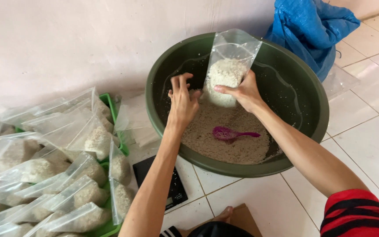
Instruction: Scooping grains from a large container into plastic bags, weighing them on a digital scale, and organizing them into a tray.
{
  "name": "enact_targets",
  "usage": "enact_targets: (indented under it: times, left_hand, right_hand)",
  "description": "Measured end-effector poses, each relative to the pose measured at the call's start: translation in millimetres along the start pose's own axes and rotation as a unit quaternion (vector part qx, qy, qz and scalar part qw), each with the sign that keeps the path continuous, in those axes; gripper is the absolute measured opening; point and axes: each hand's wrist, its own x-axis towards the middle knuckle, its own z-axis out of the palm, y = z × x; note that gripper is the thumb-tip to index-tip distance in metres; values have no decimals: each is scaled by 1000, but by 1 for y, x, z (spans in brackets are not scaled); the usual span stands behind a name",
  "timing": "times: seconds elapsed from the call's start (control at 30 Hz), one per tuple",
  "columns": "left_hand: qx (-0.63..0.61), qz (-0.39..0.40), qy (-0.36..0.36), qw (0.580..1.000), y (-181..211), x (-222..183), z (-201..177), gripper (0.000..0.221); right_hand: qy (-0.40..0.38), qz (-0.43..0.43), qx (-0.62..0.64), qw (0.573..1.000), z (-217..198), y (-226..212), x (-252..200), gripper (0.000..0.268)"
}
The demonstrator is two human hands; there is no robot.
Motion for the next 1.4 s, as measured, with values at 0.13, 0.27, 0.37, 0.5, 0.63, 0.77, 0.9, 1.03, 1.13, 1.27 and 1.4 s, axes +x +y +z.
enact_targets:
  times: [0.13,0.27,0.37,0.5,0.63,0.77,0.9,1.03,1.13,1.27,1.4]
  left_hand:
    - [-103,-44,75,991,24,-18,-22,39]
    - [-154,-28,136,978,53,-70,-39,33]
    - [-214,-95,148,961,82,-114,-57,36]
    - [-340,-158,212,902,94,-155,-74,38]
    - [-396,-167,279,859,73,-190,-91,41]
    - [-408,-201,336,825,51,-221,-97,40]
    - [-411,-252,374,793,9,-252,-79,36]
    - [-437,-279,397,757,-42,-277,-47,29]
    - [-428,-301,392,756,-59,-288,-38,30]
    - [-381,-363,345,777,-82,-303,-33,39]
    - [-194,-417,283,842,-51,-300,-40,63]
  right_hand:
    - [27,-2,13,1000,12,-33,-6,82]
    - [29,-23,-25,999,28,-80,-23,82]
    - [27,-20,-19,999,65,-113,-44,78]
    - [5,17,-6,1000,124,-145,-81,77]
    - [-27,-3,-9,1000,170,-123,-111,78]
    - [-174,86,265,945,207,-108,-149,73]
    - [-105,90,62,988,229,-105,-180,70]
    - [-145,127,84,978,233,-44,-206,75]
    - [-152,152,87,973,232,3,-228,73]
    - [-134,195,91,967,231,34,-249,79]
    - [-99,220,73,968,229,48,-257,79]
